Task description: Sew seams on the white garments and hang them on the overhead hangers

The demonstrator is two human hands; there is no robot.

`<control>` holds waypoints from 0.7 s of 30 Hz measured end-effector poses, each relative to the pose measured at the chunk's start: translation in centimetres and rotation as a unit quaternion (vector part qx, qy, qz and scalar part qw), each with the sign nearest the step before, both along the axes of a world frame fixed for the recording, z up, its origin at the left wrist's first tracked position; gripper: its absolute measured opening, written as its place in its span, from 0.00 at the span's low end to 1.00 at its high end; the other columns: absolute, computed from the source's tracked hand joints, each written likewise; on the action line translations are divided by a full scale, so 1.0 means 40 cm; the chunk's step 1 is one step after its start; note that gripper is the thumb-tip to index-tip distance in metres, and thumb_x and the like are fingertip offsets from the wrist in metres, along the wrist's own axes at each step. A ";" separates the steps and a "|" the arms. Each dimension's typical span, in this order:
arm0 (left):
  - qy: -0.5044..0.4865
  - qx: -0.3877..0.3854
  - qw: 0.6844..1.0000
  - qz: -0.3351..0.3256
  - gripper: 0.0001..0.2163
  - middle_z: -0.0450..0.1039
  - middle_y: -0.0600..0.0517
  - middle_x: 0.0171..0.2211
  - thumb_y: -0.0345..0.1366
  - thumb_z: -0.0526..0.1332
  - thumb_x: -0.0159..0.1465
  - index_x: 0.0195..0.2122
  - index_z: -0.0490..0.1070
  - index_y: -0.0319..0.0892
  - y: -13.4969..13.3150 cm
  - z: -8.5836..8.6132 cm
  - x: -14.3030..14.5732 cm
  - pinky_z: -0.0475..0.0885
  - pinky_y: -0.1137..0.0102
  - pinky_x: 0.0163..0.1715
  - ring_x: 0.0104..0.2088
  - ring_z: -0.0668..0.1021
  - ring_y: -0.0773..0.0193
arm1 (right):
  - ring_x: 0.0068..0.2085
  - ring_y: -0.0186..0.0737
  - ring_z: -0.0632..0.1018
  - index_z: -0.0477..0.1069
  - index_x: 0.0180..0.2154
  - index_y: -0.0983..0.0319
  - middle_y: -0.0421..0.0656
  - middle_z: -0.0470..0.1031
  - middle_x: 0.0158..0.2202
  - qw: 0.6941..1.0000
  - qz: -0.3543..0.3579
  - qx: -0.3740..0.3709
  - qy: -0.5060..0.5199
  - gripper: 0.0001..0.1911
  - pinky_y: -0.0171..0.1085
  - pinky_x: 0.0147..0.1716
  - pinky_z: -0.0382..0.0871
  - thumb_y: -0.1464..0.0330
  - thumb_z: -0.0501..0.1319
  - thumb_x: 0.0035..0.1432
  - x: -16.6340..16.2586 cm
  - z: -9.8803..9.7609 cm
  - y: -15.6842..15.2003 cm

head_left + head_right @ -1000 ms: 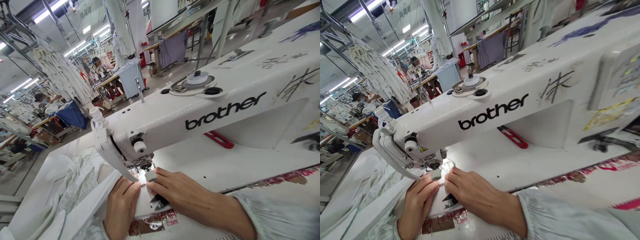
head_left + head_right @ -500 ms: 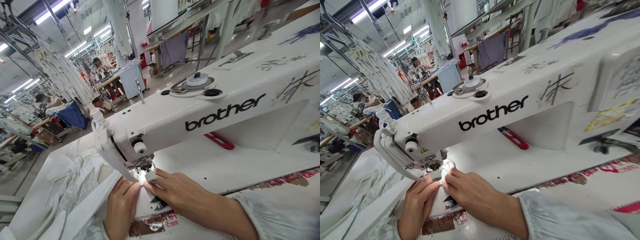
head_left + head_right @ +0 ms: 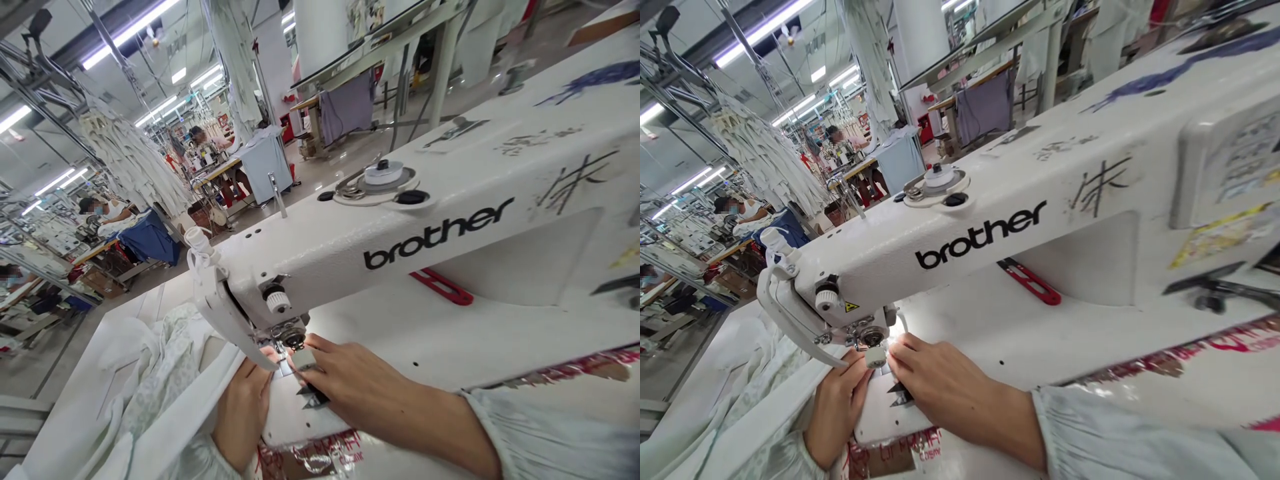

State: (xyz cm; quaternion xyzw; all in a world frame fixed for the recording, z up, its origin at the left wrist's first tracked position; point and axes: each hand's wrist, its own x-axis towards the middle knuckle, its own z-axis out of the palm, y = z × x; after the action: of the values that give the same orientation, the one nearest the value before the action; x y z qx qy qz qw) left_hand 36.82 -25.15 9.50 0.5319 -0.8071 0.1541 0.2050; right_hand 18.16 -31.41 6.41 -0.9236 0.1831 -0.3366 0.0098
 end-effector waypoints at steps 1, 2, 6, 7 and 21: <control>-0.006 -0.004 1.000 0.003 0.12 0.76 0.51 0.34 0.23 0.49 0.62 0.33 0.69 0.44 -0.003 0.000 0.001 0.77 0.68 0.42 0.38 0.80 0.63 | 0.36 0.42 0.71 0.63 0.30 0.62 0.43 0.70 0.30 1.000 -0.001 0.001 -0.004 0.14 0.35 0.17 0.48 0.84 0.52 0.43 0.000 0.001 0.000; -0.010 -0.004 1.000 0.010 0.12 0.76 0.51 0.32 0.22 0.48 0.62 0.32 0.69 0.44 -0.006 0.000 0.002 0.77 0.68 0.41 0.37 0.80 0.62 | 0.36 0.42 0.71 0.62 0.29 0.62 0.44 0.70 0.30 1.000 -0.002 0.001 -0.007 0.13 0.35 0.18 0.50 0.83 0.52 0.42 0.000 0.001 0.000; -0.019 0.011 0.999 0.038 0.12 0.74 0.53 0.28 0.23 0.48 0.60 0.27 0.66 0.45 -0.013 0.001 0.002 0.78 0.66 0.38 0.33 0.79 0.61 | 0.39 0.44 0.72 0.63 0.30 0.61 0.45 0.71 0.31 1.000 0.001 0.001 -0.012 0.13 0.34 0.21 0.60 0.81 0.52 0.41 -0.004 0.007 0.000; -0.019 0.015 0.999 0.040 0.12 0.73 0.53 0.28 0.24 0.48 0.61 0.27 0.66 0.45 -0.014 0.001 0.002 0.78 0.65 0.38 0.32 0.79 0.61 | 0.39 0.44 0.72 0.64 0.30 0.61 0.45 0.71 0.31 1.000 0.002 0.002 -0.010 0.13 0.34 0.22 0.62 0.81 0.52 0.41 -0.005 0.009 0.000; -0.001 0.048 0.996 0.073 0.11 0.75 0.53 0.36 0.24 0.51 0.61 0.32 0.68 0.45 -0.008 -0.019 0.014 0.75 0.65 0.42 0.39 0.78 0.61 | 0.39 0.43 0.72 0.64 0.33 0.62 0.48 0.72 0.36 0.999 -0.010 0.007 0.031 0.16 0.32 0.21 0.61 0.82 0.49 0.41 -0.008 0.004 0.001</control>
State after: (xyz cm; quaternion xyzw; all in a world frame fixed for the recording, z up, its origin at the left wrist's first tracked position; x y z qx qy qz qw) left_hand 37.40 -25.47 8.74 0.5984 -0.7727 0.1307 0.1665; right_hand 17.83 -31.36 6.57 -0.9317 0.1949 -0.3063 0.0070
